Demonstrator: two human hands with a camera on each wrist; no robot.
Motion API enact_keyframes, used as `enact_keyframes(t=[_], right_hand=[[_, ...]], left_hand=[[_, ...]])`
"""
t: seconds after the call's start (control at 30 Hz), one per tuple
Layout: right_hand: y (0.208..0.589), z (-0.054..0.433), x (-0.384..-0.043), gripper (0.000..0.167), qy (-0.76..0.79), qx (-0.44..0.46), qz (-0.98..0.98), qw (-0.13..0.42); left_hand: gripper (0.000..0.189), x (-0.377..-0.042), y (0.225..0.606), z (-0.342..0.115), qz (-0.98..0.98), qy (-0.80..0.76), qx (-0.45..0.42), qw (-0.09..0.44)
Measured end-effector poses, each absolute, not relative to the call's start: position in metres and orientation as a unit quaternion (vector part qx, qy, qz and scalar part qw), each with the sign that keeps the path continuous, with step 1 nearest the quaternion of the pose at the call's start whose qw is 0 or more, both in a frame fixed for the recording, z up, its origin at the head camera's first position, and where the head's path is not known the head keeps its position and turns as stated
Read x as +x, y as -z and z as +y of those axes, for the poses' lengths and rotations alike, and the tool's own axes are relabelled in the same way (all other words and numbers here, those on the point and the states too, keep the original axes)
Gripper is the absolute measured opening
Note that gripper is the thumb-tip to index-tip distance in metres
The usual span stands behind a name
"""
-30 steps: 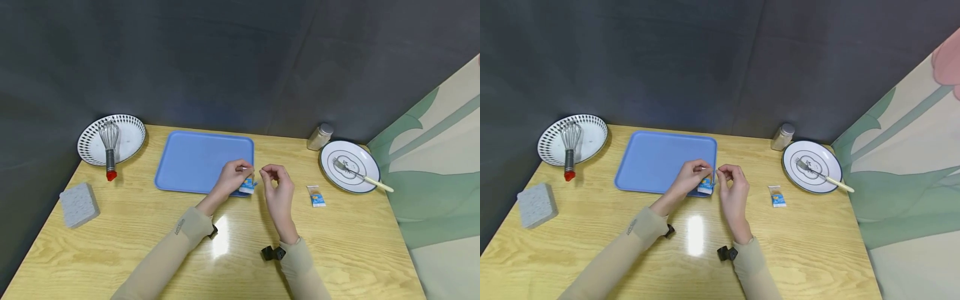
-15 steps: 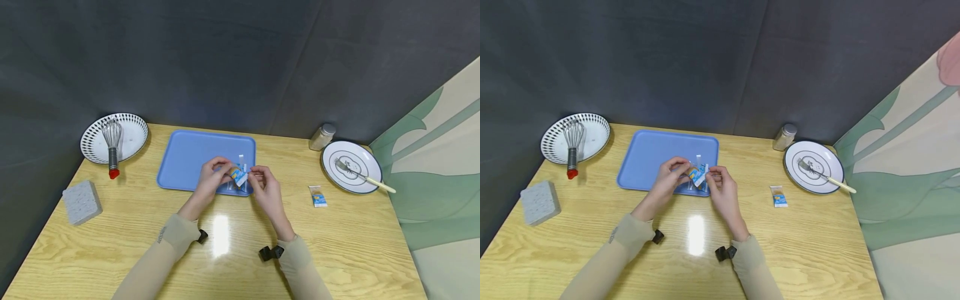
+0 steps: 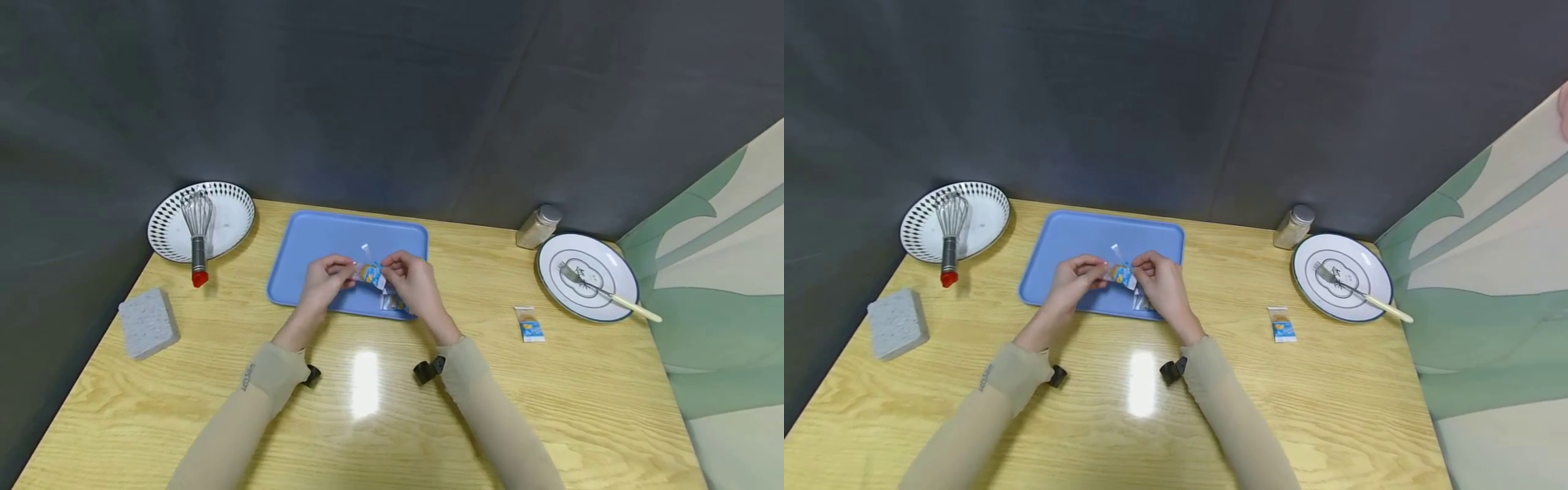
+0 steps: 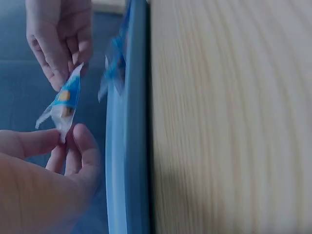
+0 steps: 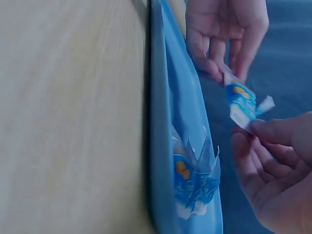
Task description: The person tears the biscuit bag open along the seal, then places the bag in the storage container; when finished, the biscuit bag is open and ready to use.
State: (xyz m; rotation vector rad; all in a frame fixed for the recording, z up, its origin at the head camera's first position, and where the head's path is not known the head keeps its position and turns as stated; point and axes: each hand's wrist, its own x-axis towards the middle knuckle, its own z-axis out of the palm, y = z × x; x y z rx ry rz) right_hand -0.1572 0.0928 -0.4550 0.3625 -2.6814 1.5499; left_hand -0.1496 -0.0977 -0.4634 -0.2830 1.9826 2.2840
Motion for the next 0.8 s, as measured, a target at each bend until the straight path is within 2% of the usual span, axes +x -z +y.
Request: enact_keyframes(t=[0.17,0.37,0.57,0.8], right_hand=[[0.45,0.084,-0.175,0.004,-0.424,0.149,-0.893,-0.027],[0.447,0.073,-0.19,0.008,-0.341,0.182,-0.921,-0.045],[0.449,0.066,-0.197,0.01,-0.292,0.188,-0.935,-0.069],[0.454,0.061,-0.199,0.014,-0.273,0.193,-0.94,-0.073]], left_hand=[[0.017,-0.159,0.469,-0.111,0.697,-0.71,-0.079,0.059],[0.013,-0.166,0.473,-0.121,0.759,-0.646,-0.07,0.044],[0.011,-0.171,0.474,-0.124,0.815,-0.576,-0.056,0.038],[0.01,-0.174,0.478,-0.126,0.848,-0.528,-0.04,0.034]])
